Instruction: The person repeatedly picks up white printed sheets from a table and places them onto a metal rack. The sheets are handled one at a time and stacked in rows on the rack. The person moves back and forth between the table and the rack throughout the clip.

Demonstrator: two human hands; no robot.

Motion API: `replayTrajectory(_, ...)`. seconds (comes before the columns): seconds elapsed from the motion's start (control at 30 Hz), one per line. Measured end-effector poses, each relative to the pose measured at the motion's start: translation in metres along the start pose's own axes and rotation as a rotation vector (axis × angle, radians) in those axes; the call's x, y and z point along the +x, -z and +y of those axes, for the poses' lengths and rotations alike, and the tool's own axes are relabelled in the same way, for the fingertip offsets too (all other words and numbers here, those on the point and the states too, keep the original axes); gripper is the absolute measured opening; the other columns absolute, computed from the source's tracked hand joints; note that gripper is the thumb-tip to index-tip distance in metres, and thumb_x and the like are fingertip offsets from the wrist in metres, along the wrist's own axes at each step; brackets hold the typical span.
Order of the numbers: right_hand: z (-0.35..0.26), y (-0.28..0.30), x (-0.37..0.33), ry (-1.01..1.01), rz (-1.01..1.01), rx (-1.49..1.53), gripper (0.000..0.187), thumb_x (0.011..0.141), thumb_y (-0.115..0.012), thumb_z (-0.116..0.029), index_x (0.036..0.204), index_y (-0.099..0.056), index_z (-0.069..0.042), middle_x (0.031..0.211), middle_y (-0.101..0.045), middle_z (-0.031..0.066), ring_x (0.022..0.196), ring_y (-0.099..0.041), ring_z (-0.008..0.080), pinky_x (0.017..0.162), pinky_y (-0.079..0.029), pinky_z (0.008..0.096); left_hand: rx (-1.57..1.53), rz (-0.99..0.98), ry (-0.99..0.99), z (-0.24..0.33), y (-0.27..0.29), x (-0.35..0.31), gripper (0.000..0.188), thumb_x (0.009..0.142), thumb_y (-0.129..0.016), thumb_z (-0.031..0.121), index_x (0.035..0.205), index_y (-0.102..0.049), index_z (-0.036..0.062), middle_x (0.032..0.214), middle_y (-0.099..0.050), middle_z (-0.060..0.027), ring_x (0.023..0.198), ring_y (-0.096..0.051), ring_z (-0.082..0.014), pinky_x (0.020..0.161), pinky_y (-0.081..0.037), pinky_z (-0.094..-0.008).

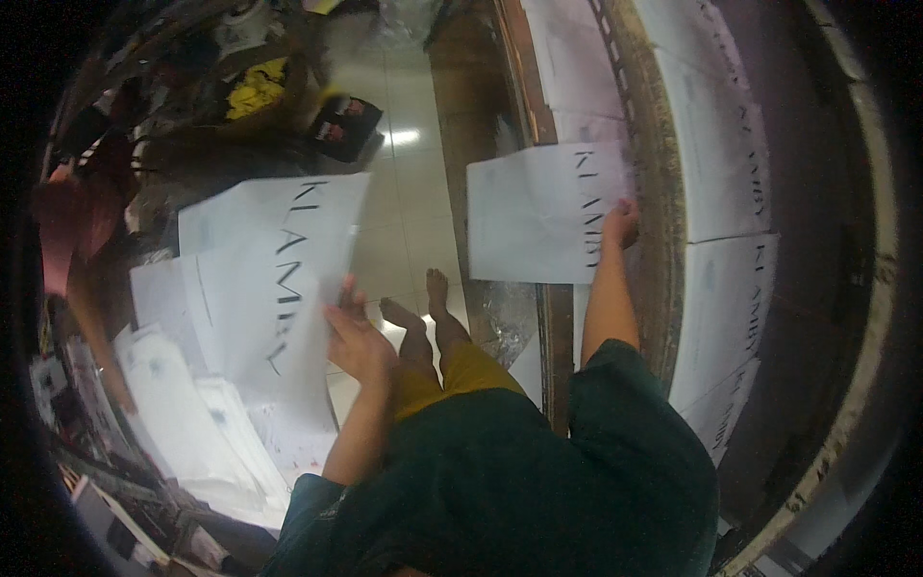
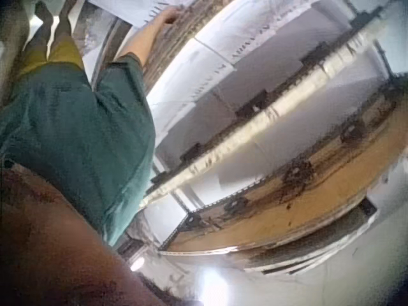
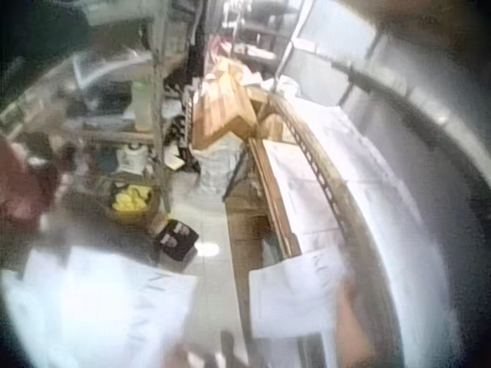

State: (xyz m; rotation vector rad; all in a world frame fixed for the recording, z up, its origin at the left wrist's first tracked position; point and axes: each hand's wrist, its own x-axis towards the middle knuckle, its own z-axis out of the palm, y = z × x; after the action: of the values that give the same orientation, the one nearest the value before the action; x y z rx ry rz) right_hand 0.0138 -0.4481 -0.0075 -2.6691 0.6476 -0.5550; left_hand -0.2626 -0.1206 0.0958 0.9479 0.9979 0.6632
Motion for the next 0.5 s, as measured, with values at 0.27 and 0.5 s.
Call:
replayTrajectory(0.27, 0.152, -0.063, 0.199, -0.136, 0.074, 0.032, 0.017, 0.075, -0.051, -0.015, 0.079, -0.065, -0.008, 0.091, -0.062, 0.0131, 0.088, -0.056, 0.0257, 0.078, -0.042, 0.0357, -0.161, -0.365, 0.259, -0.086, -0.042, 0.000, 0.053, 0.090, -0.034, 0.041, 0.116, -0.037, -0.0052, 0.109, -0.050, -0.0197, 0.101, -0.050, -0.0231, 0.080, -0.042, -0.0298)
replayTrajectory(0.5, 0.142, -0.087, 0.254, 0.065, 0.132, -0.116, 0.019, 0.074, -0.051, -0.016, 0.083, -0.066, -0.008, 0.087, -0.063, 0.0115, 0.079, -0.059, 0.0246, 0.072, -0.045, 0.0335, 0.121, -0.314, 0.366, -0.137, -0.050, -0.017, 0.067, 0.082, -0.040, 0.057, 0.109, -0.043, -0.0041, 0.100, -0.054, -0.0141, 0.084, -0.051, -0.0187, 0.070, -0.040, -0.0274)
